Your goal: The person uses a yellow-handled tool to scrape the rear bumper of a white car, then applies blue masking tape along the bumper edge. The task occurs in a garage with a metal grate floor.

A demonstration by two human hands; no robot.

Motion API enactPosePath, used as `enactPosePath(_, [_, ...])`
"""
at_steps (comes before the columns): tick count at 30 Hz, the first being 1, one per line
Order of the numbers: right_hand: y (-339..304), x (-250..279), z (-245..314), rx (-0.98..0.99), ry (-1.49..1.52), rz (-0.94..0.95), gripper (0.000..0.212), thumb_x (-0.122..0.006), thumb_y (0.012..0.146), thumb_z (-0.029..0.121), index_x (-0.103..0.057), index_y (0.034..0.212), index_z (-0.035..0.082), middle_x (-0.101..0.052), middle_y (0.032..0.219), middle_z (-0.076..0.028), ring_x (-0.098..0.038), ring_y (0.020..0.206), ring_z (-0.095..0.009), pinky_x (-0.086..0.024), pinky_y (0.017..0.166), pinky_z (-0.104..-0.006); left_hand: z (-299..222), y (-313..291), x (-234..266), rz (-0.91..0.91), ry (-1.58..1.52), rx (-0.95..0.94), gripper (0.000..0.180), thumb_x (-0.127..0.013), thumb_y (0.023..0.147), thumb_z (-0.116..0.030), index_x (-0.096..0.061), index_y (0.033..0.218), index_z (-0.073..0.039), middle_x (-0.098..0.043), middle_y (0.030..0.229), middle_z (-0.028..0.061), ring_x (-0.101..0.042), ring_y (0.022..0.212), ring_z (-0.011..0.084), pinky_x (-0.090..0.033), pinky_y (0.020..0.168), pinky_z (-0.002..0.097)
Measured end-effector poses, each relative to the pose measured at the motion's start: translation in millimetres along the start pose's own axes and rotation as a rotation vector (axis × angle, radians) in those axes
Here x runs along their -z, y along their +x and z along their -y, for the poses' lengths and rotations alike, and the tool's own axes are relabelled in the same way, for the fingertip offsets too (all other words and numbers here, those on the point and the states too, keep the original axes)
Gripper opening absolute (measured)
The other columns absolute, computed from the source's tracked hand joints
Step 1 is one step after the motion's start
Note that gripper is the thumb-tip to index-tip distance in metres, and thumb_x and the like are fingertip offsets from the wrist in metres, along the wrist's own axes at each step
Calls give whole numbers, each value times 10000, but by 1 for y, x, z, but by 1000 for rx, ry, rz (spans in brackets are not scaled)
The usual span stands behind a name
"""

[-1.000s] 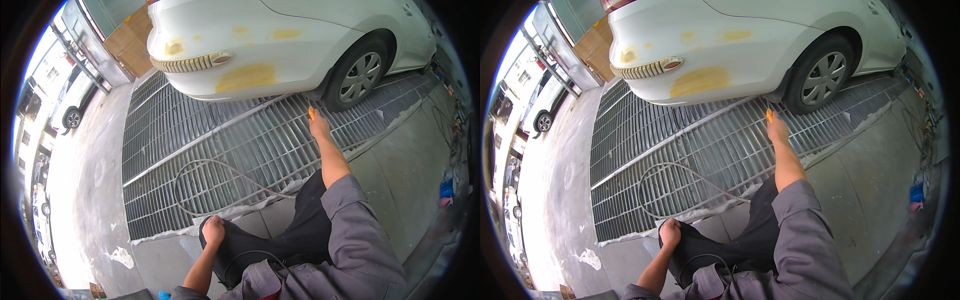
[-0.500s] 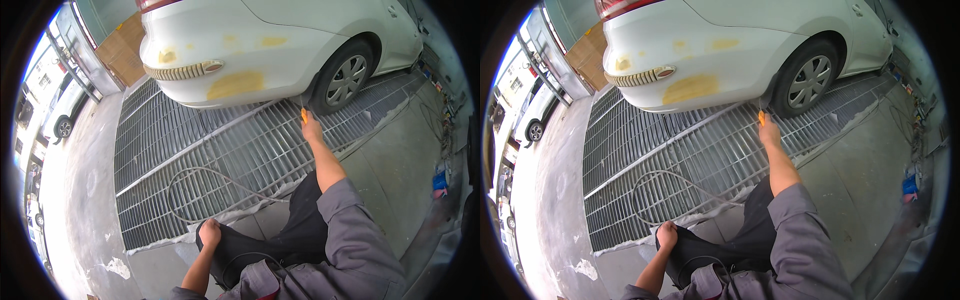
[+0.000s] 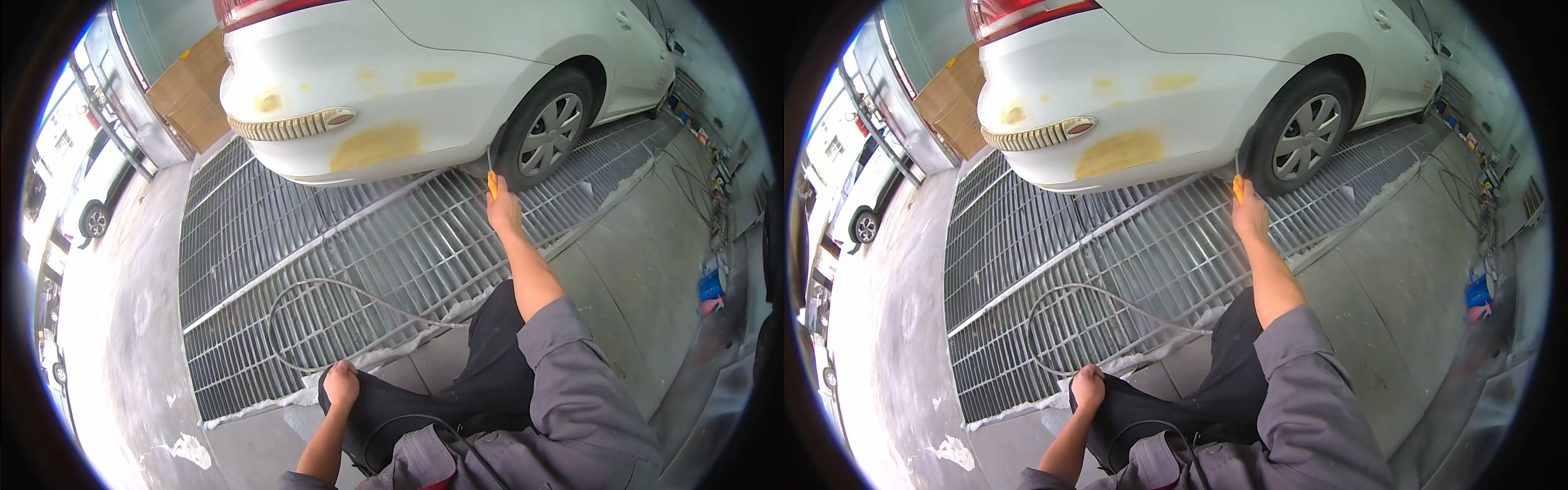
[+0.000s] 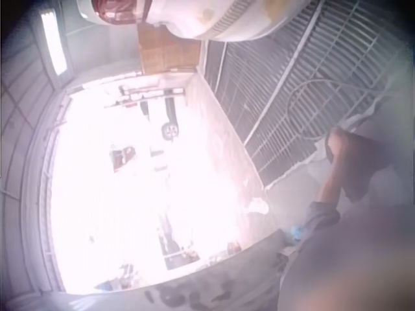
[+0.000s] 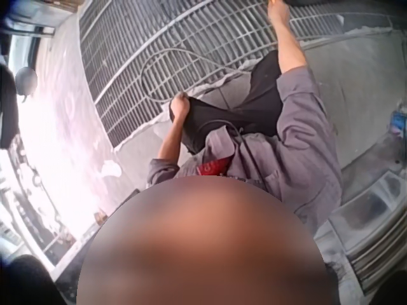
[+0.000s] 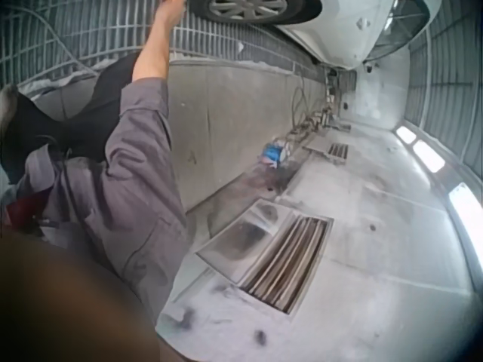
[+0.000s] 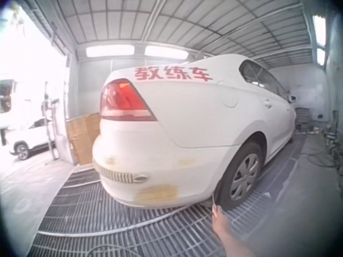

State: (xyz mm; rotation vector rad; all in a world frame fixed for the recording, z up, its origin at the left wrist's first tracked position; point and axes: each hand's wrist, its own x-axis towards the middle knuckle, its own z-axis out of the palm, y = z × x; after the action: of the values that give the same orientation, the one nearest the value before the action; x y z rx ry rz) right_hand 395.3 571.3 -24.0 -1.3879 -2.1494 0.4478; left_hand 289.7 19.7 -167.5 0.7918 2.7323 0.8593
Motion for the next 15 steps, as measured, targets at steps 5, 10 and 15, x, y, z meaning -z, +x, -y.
enactPosePath(5, [-2,27,10,11,83,-88,523,-672,1044,226,-443,1514,194,-760,1085,-239,-725,1026,-478,-578,873,-573,3,3,-4,16,0,-27,156,-569,877,-71,-693,785,-96,-732,876,152,-718,885,395,-555,793,502])
enactPosePath(10, [-1,41,10,-11,158,-123,518,-666,1046,224,-456,1520,204,-762,1126,-244,-720,1063,-482,-577,896,-567,2,4,-4,23,1,-26,158,-569,877,-75,-701,795,-97,-742,890,153,-722,891,397,-559,795,501])
enactPosePath(15, [5,50,-3,4,172,-78,575,-697,1024,256,-479,1556,231,-760,1140,-258,-709,1083,-497,-570,928,-561,0,7,-6,40,8,-25,156,-575,875,-87,-710,798,-101,-747,898,152,-725,890,398,-564,799,503])
